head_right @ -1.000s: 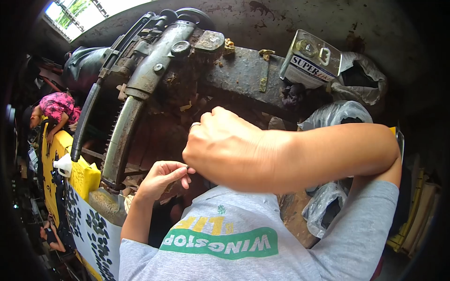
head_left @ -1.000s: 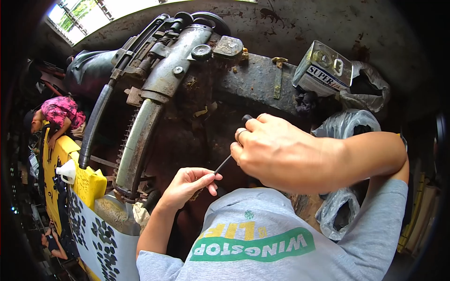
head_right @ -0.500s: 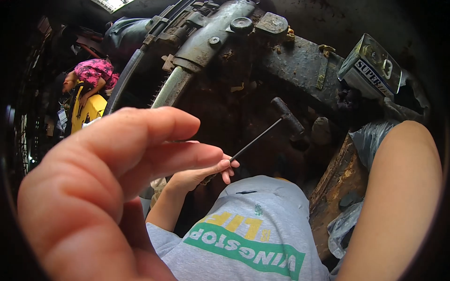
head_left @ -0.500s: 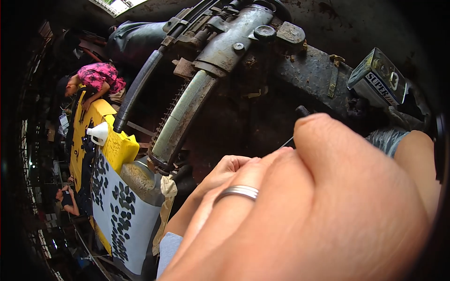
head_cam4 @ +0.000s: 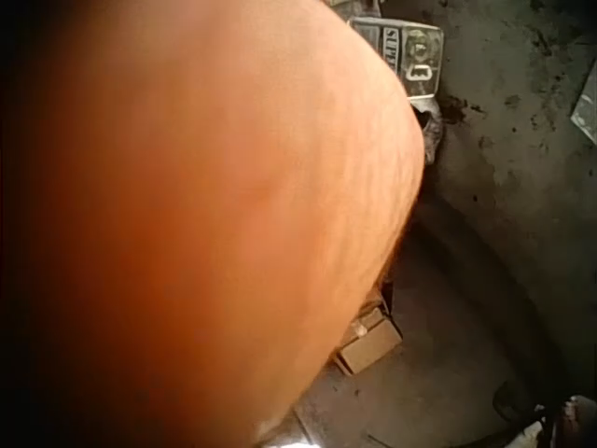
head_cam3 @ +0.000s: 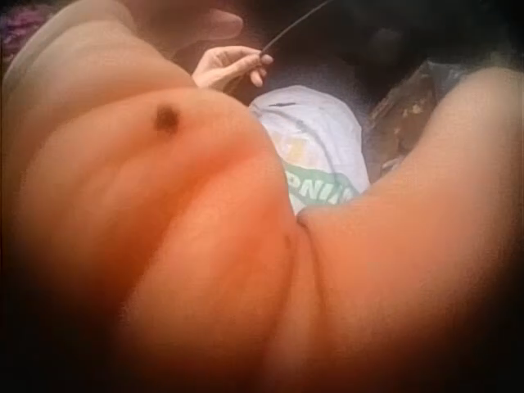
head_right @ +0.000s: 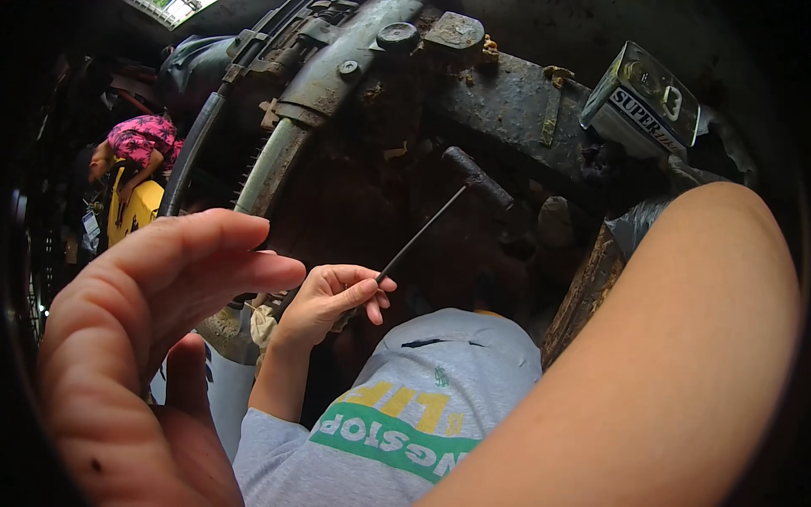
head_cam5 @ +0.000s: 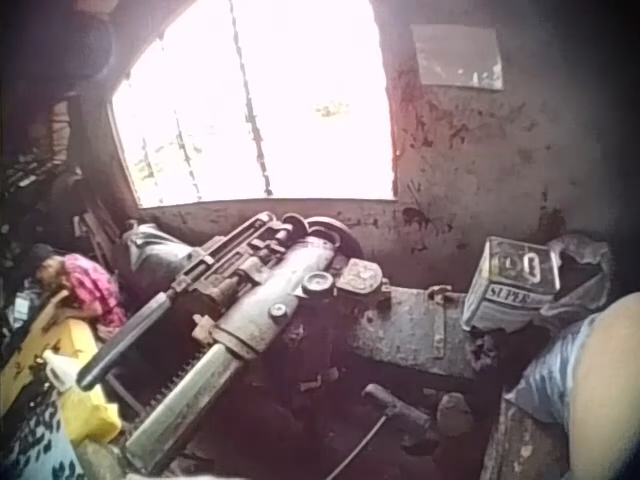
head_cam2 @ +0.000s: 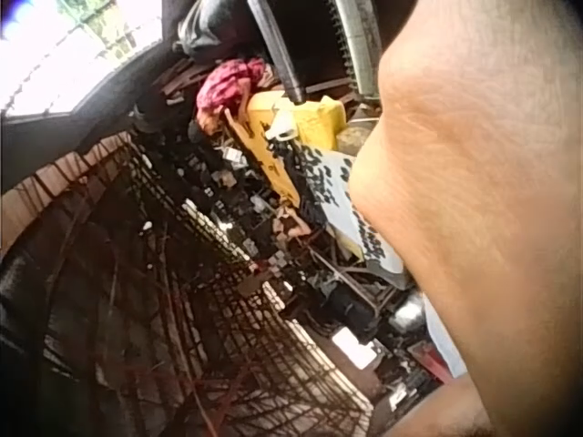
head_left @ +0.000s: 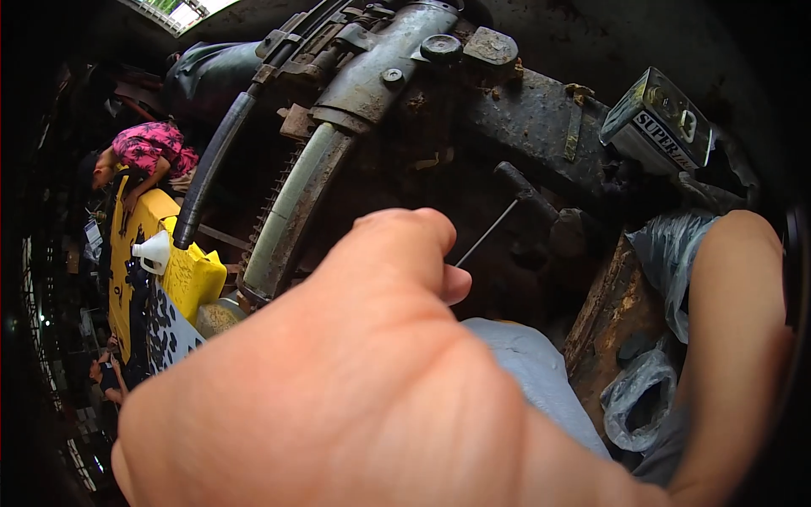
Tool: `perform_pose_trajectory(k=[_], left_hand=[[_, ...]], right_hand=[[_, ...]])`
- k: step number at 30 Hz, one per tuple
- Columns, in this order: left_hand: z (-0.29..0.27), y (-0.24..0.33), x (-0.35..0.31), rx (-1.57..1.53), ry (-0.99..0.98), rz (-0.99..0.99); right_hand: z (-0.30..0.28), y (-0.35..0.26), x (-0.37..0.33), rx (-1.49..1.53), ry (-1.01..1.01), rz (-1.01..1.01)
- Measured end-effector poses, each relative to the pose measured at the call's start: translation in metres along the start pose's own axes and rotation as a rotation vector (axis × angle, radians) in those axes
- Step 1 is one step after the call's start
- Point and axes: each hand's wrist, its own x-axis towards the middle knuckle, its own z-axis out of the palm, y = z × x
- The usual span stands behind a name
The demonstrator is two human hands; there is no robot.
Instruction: Assembling a T-handle tool by applying adhesive to a metal rod and inserting it into a handle grip.
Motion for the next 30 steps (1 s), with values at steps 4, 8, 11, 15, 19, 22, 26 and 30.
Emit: perform_pose_trajectory(k=[4, 8, 11, 15, 19, 22, 26, 30], left_hand=[[0.013, 0.005, -0.002, -0.035, 0.020, 0.013], [0.017, -0.004, -0.001, -0.005, 0.169, 0.042], [0.019, -0.001, -0.007, -0.049, 0.178, 0.176], [0.003, -0.003, 0.002, -0.066, 0.086, 0.193], [0.002, 0.000, 0.006, -0.116, 0.132, 0.346], [0.022, 0.010, 0.030, -0.171, 0.117, 0.461], [0.053, 0.019, 0.059, -0.289, -0.003, 0.498], [0.080, 0.014, 0.084, -0.319, -0.137, 0.471]], right_hand=[[0.002, -0.008, -0.004, 0.041, 0.000, -0.023], [0.005, -0.003, -0.001, 0.065, -0.014, 0.001], [0.007, 0.004, -0.002, 0.049, -0.015, 0.010], [0.033, 0.025, -0.019, 0.281, -0.003, 0.123], [0.066, 0.056, -0.020, 0.402, -0.011, 0.404], [0.136, 0.076, -0.014, 1.291, 0.737, 0.361], [0.111, 0.083, -0.001, 1.945, 1.165, 0.125], [0.114, 0.101, -0.014, 2.265, 1.208, -0.204]])
